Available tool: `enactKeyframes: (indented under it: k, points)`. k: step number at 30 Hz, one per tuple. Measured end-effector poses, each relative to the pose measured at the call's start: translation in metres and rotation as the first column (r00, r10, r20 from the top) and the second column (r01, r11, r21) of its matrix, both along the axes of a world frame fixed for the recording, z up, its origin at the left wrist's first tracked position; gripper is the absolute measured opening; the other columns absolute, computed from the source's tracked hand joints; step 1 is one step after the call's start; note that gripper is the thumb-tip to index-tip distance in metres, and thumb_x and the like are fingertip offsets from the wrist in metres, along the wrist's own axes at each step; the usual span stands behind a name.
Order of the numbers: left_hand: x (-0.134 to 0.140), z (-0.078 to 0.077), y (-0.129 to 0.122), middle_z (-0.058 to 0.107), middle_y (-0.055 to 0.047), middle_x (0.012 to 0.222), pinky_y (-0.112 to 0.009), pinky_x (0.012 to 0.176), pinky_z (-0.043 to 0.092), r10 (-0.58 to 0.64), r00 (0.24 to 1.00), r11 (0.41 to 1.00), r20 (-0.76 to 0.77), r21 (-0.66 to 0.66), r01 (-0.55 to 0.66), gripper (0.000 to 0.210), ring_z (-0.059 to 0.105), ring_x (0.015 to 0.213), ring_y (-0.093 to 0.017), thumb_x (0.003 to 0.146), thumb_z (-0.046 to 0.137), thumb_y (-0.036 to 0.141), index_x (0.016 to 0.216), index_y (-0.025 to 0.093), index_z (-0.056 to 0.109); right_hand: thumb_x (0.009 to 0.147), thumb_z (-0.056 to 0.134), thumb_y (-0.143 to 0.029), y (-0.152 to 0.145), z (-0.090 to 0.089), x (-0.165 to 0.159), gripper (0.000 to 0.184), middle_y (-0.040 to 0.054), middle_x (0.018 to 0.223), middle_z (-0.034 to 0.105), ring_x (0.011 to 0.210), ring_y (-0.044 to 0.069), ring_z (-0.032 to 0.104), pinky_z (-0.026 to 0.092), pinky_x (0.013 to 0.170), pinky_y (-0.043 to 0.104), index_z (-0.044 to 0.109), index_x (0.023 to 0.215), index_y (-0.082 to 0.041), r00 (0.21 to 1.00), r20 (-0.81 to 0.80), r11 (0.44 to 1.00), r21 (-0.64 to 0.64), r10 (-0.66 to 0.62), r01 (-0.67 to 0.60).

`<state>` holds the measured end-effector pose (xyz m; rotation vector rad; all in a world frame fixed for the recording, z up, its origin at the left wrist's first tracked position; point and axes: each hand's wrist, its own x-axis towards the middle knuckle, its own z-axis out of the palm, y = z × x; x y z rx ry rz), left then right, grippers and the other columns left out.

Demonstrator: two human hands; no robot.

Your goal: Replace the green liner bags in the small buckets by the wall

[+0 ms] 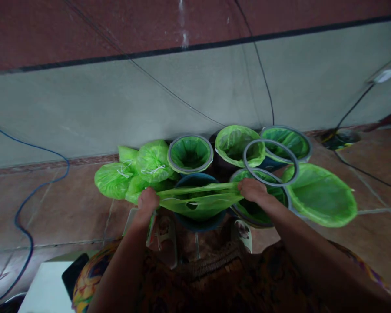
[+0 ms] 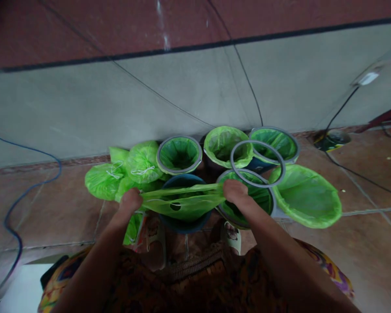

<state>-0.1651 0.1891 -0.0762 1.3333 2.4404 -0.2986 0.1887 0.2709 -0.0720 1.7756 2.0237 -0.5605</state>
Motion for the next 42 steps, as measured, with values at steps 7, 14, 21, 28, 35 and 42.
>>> enactKeyframes:
  k: [7, 14, 21, 28, 35, 42]
  points:
    - [0.046, 0.016, 0.003, 0.066, -0.013, 0.109, -0.036, 0.096, 0.048, -0.282, 0.949, 0.833, 0.142, 0.527, 0.169, 0.029, 0.062, 0.106, -0.026, 0.083, 0.050, 0.019, 0.108, 0.013, 0.064, 0.090, 0.044, -0.020, -0.002, 0.016, -0.022, 0.033, 0.0197, 0.107, 0.070, 0.100, 0.031, 0.067, 0.051, 0.079, 0.037, 0.074, 0.101, -0.012, 1.000, 0.012, 0.992, 0.124, 0.018, -0.019]
    - [0.085, -0.003, -0.007, 0.062, -0.012, 0.127, -0.036, 0.106, 0.043, -0.615, 0.658, 0.787, 0.434, 0.393, 0.476, 0.052, 0.057, 0.118, -0.025, 0.071, 0.058, 0.013, 0.122, 0.015, 0.059, 0.090, 0.046, -0.019, -0.015, 0.009, -0.040, 0.030, 0.0095, 0.105, 0.070, 0.094, 0.021, 0.066, 0.046, 0.082, 0.028, 0.071, 0.107, -0.019, 0.952, -0.254, 0.948, 0.306, 0.170, -0.088]
    - [0.092, -0.021, -0.001, 0.065, -0.019, 0.122, -0.040, 0.099, 0.045, -0.536, 0.752, 0.824, 0.383, 0.045, 0.565, 0.041, 0.061, 0.112, -0.029, 0.086, 0.048, 0.025, 0.122, 0.009, 0.059, 0.090, 0.047, -0.018, -0.035, 0.000, -0.063, 0.026, 0.0064, 0.103, 0.071, 0.092, 0.018, 0.065, 0.045, 0.085, 0.027, 0.071, 0.100, -0.019, 0.812, -0.455, 0.916, 0.329, 0.365, -0.228]
    - [0.099, -0.028, 0.002, 0.070, -0.022, 0.106, -0.034, 0.083, 0.051, -0.434, 0.782, 0.835, 0.448, -0.125, 0.535, 0.031, 0.067, 0.096, -0.028, 0.086, 0.047, 0.018, 0.103, 0.006, 0.070, 0.091, 0.047, -0.017, -0.039, -0.004, -0.068, 0.024, 0.0063, 0.101, 0.071, 0.093, 0.018, 0.065, 0.045, 0.086, 0.027, 0.071, 0.097, -0.019, 0.776, -0.493, 0.910, 0.324, 0.394, -0.257]
    - [0.086, -0.015, 0.015, 0.074, -0.011, 0.085, -0.026, 0.073, 0.050, -0.352, 0.768, 0.889, 0.535, -0.067, 0.454, 0.022, 0.067, 0.082, -0.021, 0.076, 0.056, 0.016, 0.089, 0.011, 0.073, 0.089, 0.050, -0.015, -0.042, -0.003, -0.068, 0.022, 0.0065, 0.098, 0.070, 0.090, 0.017, 0.065, 0.046, 0.085, 0.028, 0.071, 0.095, -0.018, 0.705, -0.593, 0.918, 0.318, 0.388, -0.238]
    - [0.082, -0.005, 0.012, 0.067, -0.001, 0.063, -0.022, 0.055, 0.047, -0.180, 0.523, 0.963, 0.833, 0.043, 0.265, 0.020, 0.063, 0.060, -0.015, 0.073, 0.051, 0.009, 0.084, 0.015, 0.066, 0.086, 0.058, -0.019, -0.059, 0.008, -0.083, 0.015, 0.0048, 0.097, 0.067, 0.083, 0.015, 0.063, 0.047, 0.078, 0.026, 0.069, 0.095, -0.019, 0.537, -0.745, 0.916, 0.284, 0.397, -0.283]
